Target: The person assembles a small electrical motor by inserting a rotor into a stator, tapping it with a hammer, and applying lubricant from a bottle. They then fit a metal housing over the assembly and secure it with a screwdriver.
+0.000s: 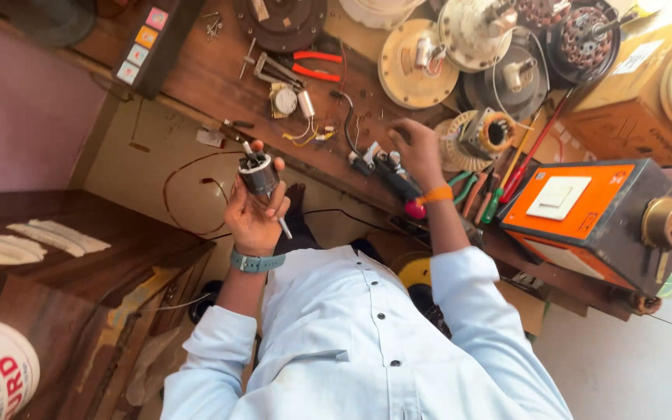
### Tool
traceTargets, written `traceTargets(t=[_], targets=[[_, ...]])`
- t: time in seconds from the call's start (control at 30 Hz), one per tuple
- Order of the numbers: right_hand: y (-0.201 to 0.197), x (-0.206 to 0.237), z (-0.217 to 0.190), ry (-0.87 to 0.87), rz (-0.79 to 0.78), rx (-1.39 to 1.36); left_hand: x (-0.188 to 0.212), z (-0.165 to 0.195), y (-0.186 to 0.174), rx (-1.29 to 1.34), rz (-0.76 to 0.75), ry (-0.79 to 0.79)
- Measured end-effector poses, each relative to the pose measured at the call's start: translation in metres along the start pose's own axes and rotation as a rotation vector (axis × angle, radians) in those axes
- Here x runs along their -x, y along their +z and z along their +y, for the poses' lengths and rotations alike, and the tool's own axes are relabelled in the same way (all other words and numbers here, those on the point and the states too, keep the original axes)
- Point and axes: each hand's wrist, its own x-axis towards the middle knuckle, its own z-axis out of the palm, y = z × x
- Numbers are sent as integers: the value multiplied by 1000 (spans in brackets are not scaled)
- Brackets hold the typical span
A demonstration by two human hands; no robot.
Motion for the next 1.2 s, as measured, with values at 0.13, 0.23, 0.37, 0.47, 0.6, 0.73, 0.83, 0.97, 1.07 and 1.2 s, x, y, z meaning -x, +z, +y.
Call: traceTargets(t=[0.13, 0.23, 0.37, 0.47, 0.6, 0.73, 0.83, 0.97, 1.07, 1.2], targets=[[31, -60, -11, -160, 36, 224, -38, 21, 8, -44, -23, -47], [45, -78, -16, -217, 35, 329, -54, 33, 14, -47, -80, -20], [57, -90, -15, -109, 58, 450, -48, 35, 20, -33, 43, 13], [61, -99, -6, -140, 67, 519, -44, 27, 21, -46, 100, 29], [64, -103, 7, -217, 127, 625, -43, 8, 24, 5, 140, -9], [60, -99, 10, -298, 196, 468, -53, -8, 31, -107, 118, -67], [47, -90, 8, -150, 143, 211, -64, -15, 37, -212, 141, -139], [10, -53, 15, 103, 178, -697, -82, -36, 47, -309, 14, -287], [-25, -16, 22, 166, 230, -1097, -100, -57, 57, -356, -87, -403], [-58, 27, 22, 72, 326, -1466, -117, -90, 72, -380, -120, -568]])
